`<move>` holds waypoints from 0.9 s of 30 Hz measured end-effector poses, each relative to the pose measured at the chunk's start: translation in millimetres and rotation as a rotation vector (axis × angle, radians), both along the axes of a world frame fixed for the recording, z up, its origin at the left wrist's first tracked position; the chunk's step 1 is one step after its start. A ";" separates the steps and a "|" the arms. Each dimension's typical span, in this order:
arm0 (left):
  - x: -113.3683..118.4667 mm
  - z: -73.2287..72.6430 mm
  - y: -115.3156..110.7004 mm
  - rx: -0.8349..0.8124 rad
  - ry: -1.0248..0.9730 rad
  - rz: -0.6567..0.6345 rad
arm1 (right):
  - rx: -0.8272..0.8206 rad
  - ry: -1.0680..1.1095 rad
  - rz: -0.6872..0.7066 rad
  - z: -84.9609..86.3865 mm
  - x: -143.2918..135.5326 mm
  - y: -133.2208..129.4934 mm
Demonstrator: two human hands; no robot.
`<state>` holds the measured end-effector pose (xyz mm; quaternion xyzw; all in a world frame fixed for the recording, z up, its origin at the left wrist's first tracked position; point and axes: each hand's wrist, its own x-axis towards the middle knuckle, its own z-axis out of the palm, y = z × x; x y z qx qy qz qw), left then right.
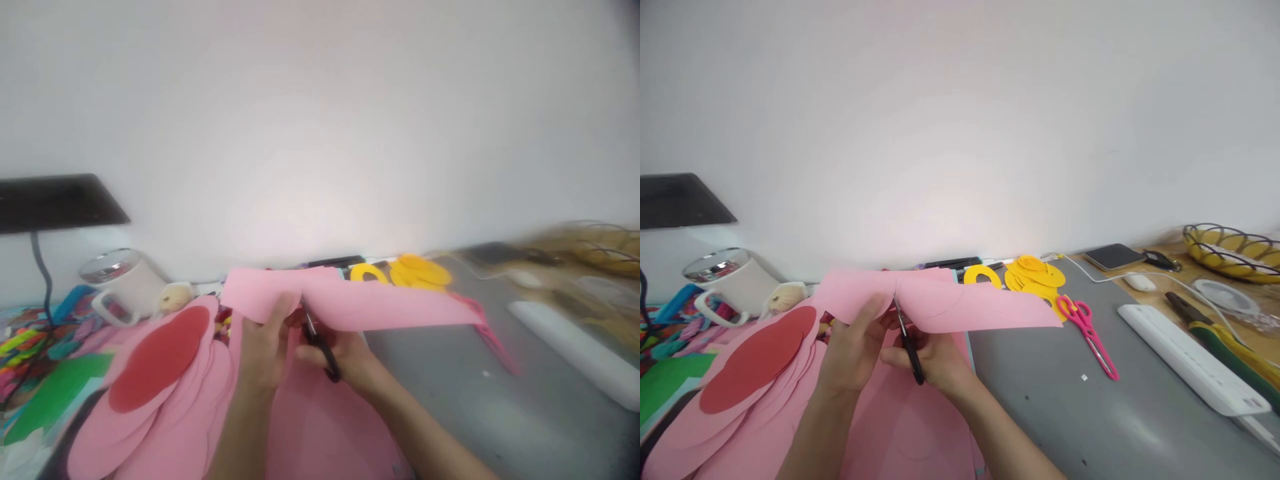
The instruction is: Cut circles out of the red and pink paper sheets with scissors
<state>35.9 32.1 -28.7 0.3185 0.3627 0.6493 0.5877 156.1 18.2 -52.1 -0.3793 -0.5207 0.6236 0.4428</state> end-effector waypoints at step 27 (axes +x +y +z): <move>5.9 6.1 -2.3 0.025 -0.150 0.215 | -0.223 -0.029 0.064 12.2 4.2 -2.2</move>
